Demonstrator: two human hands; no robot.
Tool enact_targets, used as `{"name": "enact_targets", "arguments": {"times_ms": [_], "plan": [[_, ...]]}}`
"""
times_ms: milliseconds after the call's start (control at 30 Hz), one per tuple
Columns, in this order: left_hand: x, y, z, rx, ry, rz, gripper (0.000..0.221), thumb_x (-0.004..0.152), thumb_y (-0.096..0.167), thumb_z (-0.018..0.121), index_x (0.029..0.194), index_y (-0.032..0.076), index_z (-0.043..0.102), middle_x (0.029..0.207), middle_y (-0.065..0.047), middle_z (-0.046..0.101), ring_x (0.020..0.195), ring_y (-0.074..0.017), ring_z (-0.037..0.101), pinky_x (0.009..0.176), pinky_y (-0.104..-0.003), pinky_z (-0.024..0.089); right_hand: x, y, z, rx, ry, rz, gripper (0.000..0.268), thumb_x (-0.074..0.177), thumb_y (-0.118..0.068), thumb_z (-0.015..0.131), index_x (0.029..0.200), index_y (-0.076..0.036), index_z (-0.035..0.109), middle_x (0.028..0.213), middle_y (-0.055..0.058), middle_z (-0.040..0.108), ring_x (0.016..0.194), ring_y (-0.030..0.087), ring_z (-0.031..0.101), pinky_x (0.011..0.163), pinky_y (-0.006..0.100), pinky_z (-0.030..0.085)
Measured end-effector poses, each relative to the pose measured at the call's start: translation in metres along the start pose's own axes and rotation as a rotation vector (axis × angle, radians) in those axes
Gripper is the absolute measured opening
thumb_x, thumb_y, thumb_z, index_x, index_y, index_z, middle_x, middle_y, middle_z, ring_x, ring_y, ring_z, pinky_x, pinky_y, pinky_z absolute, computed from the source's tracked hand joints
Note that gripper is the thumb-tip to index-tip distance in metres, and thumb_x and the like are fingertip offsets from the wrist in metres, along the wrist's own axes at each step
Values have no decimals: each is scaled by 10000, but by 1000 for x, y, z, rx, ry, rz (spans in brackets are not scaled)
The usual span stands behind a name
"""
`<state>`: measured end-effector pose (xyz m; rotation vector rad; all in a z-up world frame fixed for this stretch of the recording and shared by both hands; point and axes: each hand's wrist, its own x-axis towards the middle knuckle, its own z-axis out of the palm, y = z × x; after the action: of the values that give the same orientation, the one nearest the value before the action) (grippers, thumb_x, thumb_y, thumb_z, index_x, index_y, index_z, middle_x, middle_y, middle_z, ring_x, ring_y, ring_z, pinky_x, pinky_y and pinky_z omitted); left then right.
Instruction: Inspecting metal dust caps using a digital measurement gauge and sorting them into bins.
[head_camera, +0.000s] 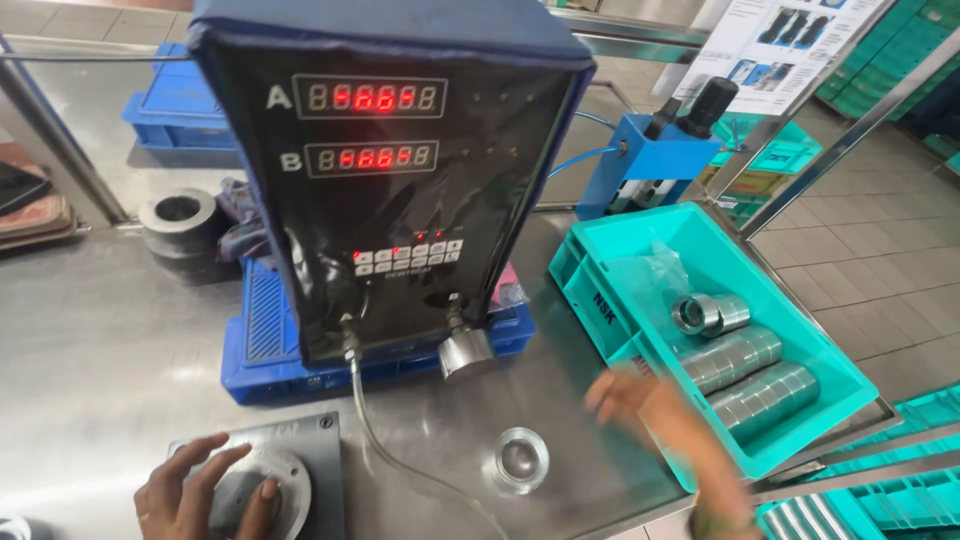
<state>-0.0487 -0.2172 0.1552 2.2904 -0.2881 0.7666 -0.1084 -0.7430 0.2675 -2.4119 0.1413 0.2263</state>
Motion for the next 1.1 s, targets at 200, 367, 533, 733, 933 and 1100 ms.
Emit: {"name": "enact_targets", "arguments": {"times_ms": [200,367,533,733,933,1100], "plan": [[-29,-96,49,104,-50,22,507,704,454,781,1114,169,694,1216,-112,669,1172,-317,654,1082,-496,511,103,163,-147,-583,778,480,495,834,-359,789,1268,-151,677,1236,148,676,1108,373,659,929,500,538],[-40,-182,87,201,-263,289,428,674,498,833,1061,341,737,1139,-57,710,1044,-319,730,927,-455,606,135,248,-125,-970,662,571,465,856,-355,778,1292,-221,688,1438,50,585,1396,362,522,1062,523,519],[-1,44,120,-61,-831,232,383,845,508,705,1163,306,772,1219,-58,711,1122,-292,682,1010,-484,507,125,181,-129,-766,510,671,627,799,-495,804,1330,-186,680,1402,141,622,1320,382,569,1053,474,513],[-17,211,142,-150,-809,381,611,798,362,786,1347,166,602,1464,-262,453,1355,-447,435,1103,-675,260,67,172,-130,-301,662,497,644,819,-545,809,1242,-68,720,1207,216,730,1140,346,680,980,460,528],[1,208,144,126,-927,310,469,945,484,594,1269,145,617,1419,-175,518,1421,-360,420,1165,-656,177,-28,-20,3,87,691,207,642,659,-474,865,1105,-38,710,901,150,744,810,275,716,710,404,565],[8,212,132,1,-841,127,484,1011,539,479,1305,183,623,1357,-154,594,1315,-342,459,1147,-643,200,-34,-23,125,-470,462,-382,571,554,-328,922,1006,-48,714,1068,114,708,1044,348,649,889,432,539]]}}
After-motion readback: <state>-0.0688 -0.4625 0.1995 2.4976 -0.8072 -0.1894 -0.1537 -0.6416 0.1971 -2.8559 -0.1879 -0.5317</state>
